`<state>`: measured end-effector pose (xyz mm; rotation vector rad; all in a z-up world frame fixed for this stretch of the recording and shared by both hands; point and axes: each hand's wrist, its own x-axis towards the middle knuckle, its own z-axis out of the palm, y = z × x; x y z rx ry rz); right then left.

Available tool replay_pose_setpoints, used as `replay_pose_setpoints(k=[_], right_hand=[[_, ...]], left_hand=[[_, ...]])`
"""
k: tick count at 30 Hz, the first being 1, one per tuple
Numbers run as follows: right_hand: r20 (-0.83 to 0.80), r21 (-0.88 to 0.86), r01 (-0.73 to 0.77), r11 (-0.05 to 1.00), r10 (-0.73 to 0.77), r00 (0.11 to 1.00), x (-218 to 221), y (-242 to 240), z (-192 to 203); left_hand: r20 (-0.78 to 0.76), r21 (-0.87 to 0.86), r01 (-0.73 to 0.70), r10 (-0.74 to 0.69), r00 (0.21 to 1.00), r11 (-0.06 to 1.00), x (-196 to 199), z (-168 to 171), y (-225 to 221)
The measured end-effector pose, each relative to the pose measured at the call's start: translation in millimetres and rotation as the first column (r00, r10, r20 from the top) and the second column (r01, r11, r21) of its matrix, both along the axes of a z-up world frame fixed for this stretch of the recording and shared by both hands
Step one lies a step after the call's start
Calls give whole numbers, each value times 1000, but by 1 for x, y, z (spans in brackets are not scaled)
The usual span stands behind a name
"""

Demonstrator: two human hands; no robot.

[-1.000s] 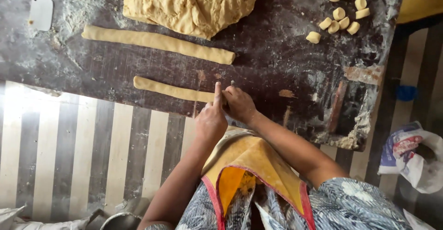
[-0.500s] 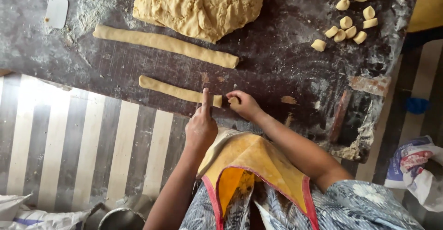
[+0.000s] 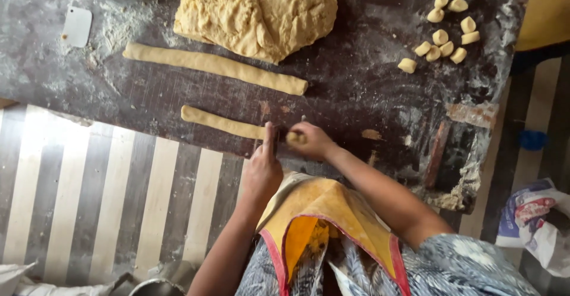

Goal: Kneading a large mass of dough on a floured table, rolling it into long ropes, and cutting it into small pieces with a bench scraper.

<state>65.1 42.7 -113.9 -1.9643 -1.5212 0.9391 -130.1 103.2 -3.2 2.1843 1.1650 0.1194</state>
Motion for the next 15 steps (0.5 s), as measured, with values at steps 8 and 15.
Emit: replay_pose_setpoints(k=[8, 15], right_hand=[[-680, -214, 192, 958, -287, 675, -13, 8, -4], [251, -159, -53, 986, 92, 963, -43, 38, 32]], left_hand=[[-85, -16, -54, 52, 995, 998, -1, 21, 15], [-123, -45, -36, 31, 992, 998, 18, -11, 15]])
